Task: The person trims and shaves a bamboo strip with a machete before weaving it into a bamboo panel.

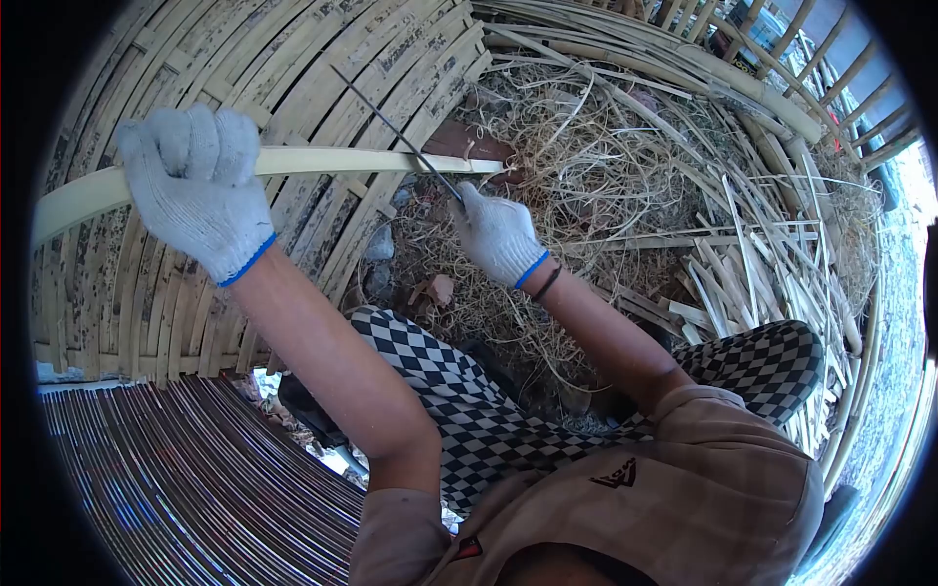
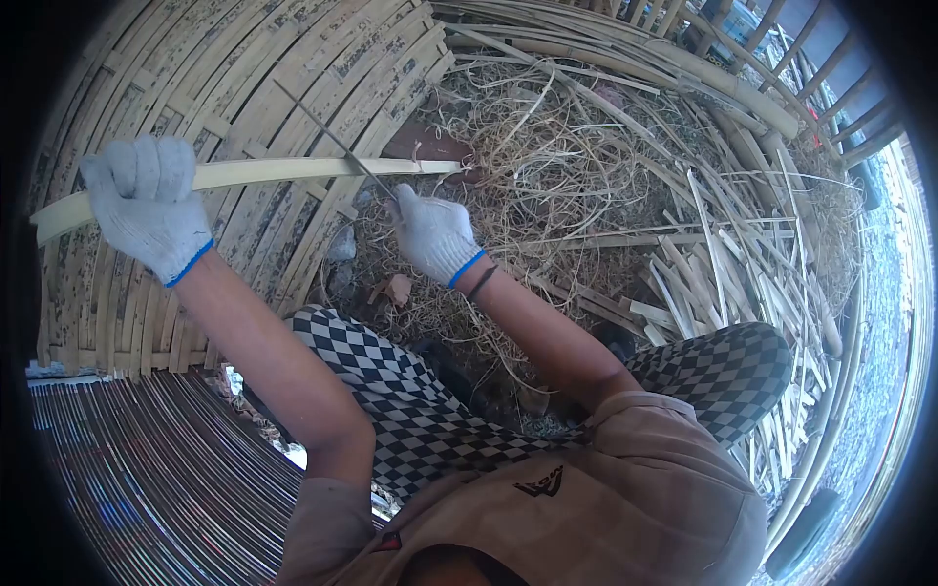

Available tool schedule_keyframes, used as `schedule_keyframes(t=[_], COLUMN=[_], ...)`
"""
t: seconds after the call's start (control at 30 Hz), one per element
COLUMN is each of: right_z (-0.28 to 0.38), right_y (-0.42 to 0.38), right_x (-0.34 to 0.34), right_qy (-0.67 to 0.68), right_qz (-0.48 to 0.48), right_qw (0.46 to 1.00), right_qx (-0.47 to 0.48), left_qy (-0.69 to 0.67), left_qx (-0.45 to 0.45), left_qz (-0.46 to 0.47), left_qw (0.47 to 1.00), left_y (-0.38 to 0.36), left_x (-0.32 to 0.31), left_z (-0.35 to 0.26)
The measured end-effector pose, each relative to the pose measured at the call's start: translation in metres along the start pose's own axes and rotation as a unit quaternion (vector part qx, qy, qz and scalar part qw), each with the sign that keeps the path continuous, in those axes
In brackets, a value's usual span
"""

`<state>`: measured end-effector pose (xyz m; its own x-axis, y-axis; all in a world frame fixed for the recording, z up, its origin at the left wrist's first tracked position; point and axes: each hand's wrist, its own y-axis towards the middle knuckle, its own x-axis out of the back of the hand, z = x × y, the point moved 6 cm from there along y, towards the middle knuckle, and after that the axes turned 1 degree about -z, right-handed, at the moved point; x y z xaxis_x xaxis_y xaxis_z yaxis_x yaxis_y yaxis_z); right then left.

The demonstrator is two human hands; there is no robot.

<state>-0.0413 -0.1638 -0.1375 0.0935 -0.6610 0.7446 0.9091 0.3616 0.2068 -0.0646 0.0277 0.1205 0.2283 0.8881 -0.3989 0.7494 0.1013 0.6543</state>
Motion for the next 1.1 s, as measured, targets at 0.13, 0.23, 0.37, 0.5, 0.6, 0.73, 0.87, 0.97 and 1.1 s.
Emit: schedule_keyframes(t=[0.13,0.23,0.37,0.5,0.6,0.73,0.87,0.97,1.1], right_z=[-0.120,-0.099,-0.033,-0.106,-0.154,-0.106,-0.114,-0.199,-0.177], right_y=[0.013,0.023,0.013,0.007,0.013,0.018,0.007,0.006,0.022], right_x=[-0.079,-0.059,-0.006,-0.063,-0.093,-0.054,-0.063,-0.120,-0.102], right_qy=[-0.039,-0.054,-0.040,-0.034,-0.089,-0.081,-0.064,-0.142,-0.150], right_qz=[0.013,0.050,-0.006,0.015,0.050,0.034,0.023,0.072,0.104], right_qw=[0.991,0.990,0.999,0.995,0.984,0.993,0.994,0.982,0.978], right_qx=[-0.124,-0.123,0.006,-0.094,-0.148,-0.082,-0.083,-0.104,-0.103], left_qy=[0.031,-0.005,-0.015,-0.001,-0.010,-0.008,-0.003,0.007,-0.034], left_qx=[0.001,0.007,0.011,0.009,-0.010,0.007,0.005,-0.015,-0.018], left_qz=[-0.012,0.032,0.056,0.041,0.008,-0.001,0.034,0.040,0.042], left_qw=[0.999,0.999,0.998,0.999,1.000,1.000,0.999,0.999,0.998], left_y=[-0.002,-0.003,0.000,-0.001,-0.004,-0.005,-0.004,-0.003,-0.003], left_x=[-0.005,0.002,-0.006,-0.001,0.007,0.014,0.003,0.004,0.015], left_z=[0.004,0.000,0.004,0.002,-0.003,-0.003,-0.002,-0.004,-0.006])
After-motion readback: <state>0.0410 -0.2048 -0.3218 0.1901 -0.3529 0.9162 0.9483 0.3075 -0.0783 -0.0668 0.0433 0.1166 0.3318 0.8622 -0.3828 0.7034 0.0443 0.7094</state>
